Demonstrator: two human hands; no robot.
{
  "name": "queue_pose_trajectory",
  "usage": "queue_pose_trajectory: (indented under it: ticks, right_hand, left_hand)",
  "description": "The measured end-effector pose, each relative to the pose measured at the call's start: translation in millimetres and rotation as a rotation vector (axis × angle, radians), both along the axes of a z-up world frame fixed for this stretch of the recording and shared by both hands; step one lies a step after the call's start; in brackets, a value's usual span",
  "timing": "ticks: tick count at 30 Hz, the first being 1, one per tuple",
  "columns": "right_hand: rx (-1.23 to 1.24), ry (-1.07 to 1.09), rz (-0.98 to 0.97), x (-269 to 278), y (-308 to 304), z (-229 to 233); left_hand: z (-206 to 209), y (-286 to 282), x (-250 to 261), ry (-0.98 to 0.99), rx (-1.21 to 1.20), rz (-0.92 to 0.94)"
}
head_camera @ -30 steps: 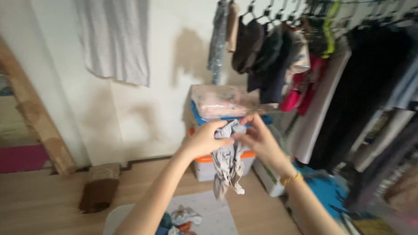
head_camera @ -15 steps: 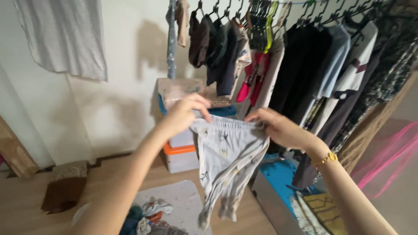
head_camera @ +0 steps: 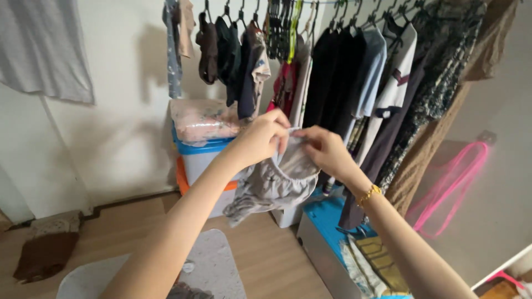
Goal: Hanging various laundry items onto hangers and placing them on a drying line.
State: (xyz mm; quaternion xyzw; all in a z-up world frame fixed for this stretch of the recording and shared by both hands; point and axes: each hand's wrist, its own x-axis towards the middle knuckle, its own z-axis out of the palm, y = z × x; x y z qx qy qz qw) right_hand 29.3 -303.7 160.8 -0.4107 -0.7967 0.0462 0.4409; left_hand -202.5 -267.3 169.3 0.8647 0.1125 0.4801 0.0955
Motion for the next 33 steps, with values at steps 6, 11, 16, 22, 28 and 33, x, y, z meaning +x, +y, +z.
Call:
queue_pose_trajectory:
  ticks: [6,11,16,22,28,33]
  right_hand:
    - [0.141,-0.138,-0.282,80.4,28.0,-15.7]
    - [0.154,-0.608,-0.696,120.2,5.3,19.8]
    - [0.387,-0.379,-0.543,126.8,-12.8,65.6]
    - [-0.438,-0.495,-0.362,166.8,26.5,-24.2]
    - [-0.309,-0.225,-0.142,115.7,53.8,-17.4]
    - [-0.091,-0.204,-0.050,65.9,82.6,9.8]
  left_hand:
    - [-106.7,78.3,5.1,0.257,0.202,0.200]
    - [-17.8,29.6,-27.5,0.474,-0.139,0.574]
    - [60.7,-40.5,-0.7,0.011,0.457,0.603]
    - [-59.0,62.1,-23.4,0.472,0.072,0.809]
    - [-27.1,49.6,-12.8,0.287,-0.120,0.872]
    - [2.4,56.2,6.4,0.144,-0.424,0.923]
